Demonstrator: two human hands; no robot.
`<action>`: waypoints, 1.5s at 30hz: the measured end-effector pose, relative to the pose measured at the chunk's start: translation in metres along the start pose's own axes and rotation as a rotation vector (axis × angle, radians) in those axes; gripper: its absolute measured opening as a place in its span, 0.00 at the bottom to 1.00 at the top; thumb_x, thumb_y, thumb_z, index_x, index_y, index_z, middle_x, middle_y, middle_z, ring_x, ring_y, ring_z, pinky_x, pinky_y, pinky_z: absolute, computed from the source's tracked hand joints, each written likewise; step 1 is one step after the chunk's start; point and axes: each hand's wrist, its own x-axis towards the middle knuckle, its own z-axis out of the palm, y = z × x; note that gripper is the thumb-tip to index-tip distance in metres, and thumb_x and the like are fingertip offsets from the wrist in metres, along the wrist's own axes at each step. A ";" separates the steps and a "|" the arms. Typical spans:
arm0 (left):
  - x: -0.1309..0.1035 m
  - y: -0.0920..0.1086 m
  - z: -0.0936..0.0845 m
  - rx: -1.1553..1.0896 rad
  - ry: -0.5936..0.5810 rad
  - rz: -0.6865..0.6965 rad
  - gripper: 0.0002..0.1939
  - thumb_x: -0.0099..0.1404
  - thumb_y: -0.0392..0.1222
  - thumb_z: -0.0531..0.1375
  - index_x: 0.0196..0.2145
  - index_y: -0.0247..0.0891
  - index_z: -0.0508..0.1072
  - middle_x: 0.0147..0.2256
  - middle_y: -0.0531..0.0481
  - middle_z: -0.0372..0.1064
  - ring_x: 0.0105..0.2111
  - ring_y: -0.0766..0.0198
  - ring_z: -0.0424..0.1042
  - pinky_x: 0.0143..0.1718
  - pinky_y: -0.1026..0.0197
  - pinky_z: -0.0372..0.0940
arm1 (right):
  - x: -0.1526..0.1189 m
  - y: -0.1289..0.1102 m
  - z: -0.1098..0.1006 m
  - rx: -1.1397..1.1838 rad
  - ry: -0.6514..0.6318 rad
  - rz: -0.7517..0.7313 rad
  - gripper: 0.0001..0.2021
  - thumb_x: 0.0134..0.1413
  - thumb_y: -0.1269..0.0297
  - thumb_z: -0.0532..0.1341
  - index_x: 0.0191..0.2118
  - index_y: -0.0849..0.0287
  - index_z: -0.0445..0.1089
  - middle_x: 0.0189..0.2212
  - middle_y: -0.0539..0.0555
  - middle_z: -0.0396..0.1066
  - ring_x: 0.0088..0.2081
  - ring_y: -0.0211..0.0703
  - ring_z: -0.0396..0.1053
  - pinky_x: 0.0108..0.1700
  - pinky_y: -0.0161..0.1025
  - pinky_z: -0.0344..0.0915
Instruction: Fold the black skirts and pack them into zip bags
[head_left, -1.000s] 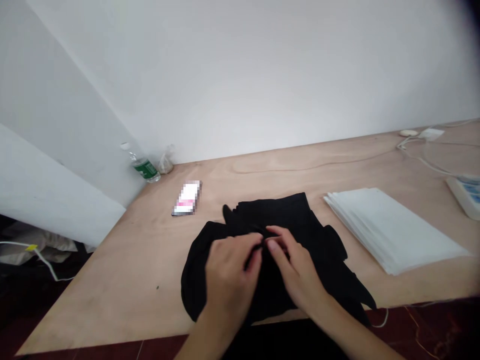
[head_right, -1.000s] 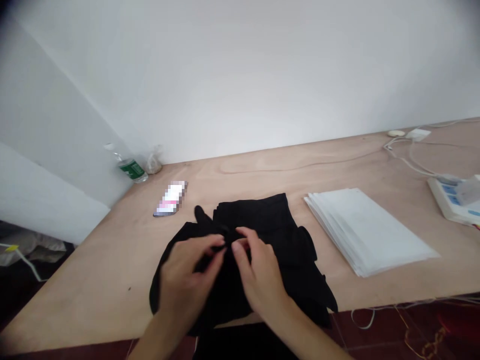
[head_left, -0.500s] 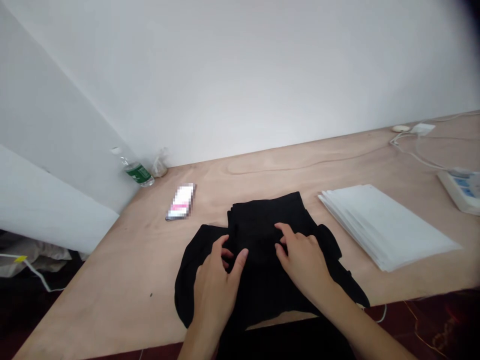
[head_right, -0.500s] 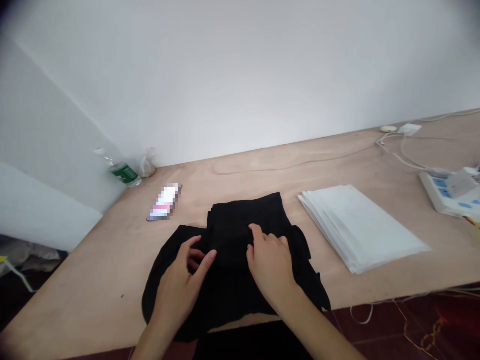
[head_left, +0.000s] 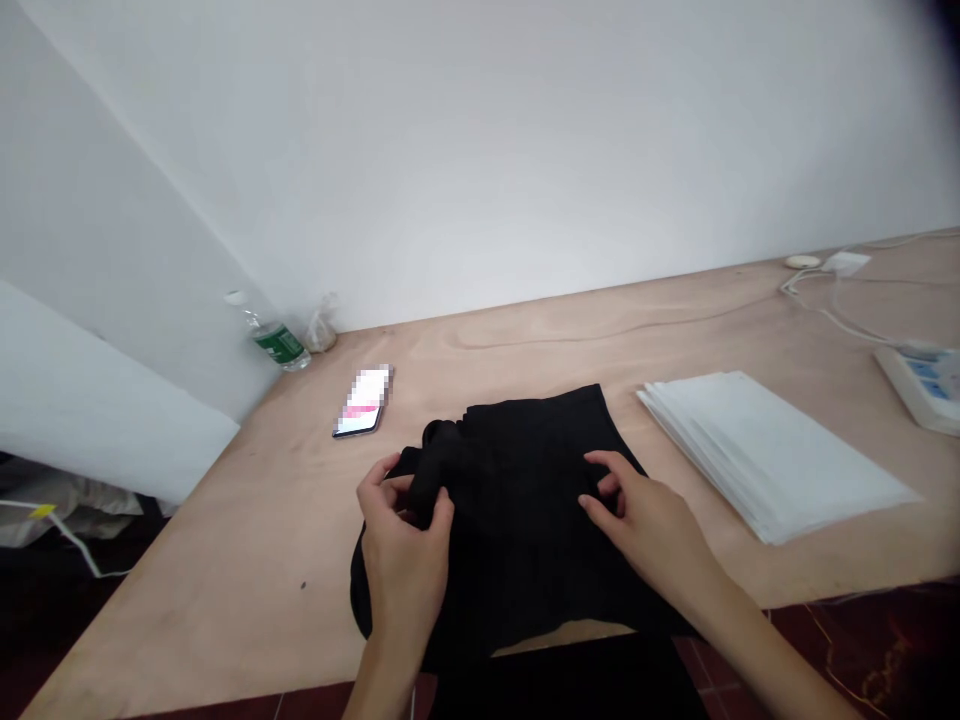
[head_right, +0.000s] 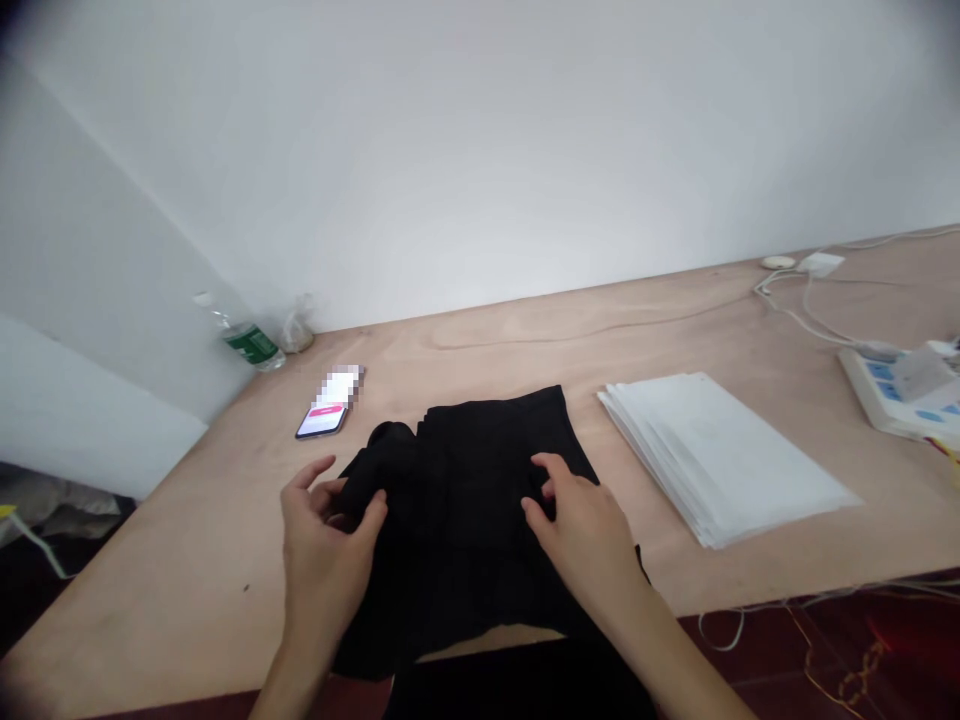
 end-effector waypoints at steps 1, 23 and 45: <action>-0.002 0.002 0.002 0.019 0.026 0.032 0.28 0.55 0.41 0.60 0.52 0.44 0.54 0.34 0.53 0.66 0.34 0.62 0.69 0.34 0.59 0.66 | 0.002 -0.002 0.002 0.068 -0.036 0.003 0.17 0.51 0.61 0.56 0.48 0.51 0.60 0.29 0.48 0.68 0.26 0.41 0.65 0.28 0.38 0.59; -0.036 -0.007 0.031 0.103 -0.349 0.843 0.16 0.58 0.23 0.50 0.37 0.39 0.69 0.34 0.48 0.65 0.33 0.63 0.64 0.32 0.60 0.63 | -0.004 -0.025 0.001 0.097 -0.009 0.036 0.16 0.51 0.60 0.55 0.47 0.51 0.57 0.25 0.44 0.66 0.23 0.39 0.65 0.26 0.36 0.56; -0.023 0.004 0.046 0.309 -0.545 0.720 0.25 0.65 0.45 0.50 0.58 0.37 0.53 0.59 0.42 0.54 0.60 0.54 0.48 0.56 0.46 0.53 | 0.019 -0.011 0.042 -0.342 -0.112 -0.423 0.25 0.60 0.58 0.46 0.62 0.58 0.49 0.63 0.58 0.42 0.63 0.51 0.37 0.59 0.55 0.48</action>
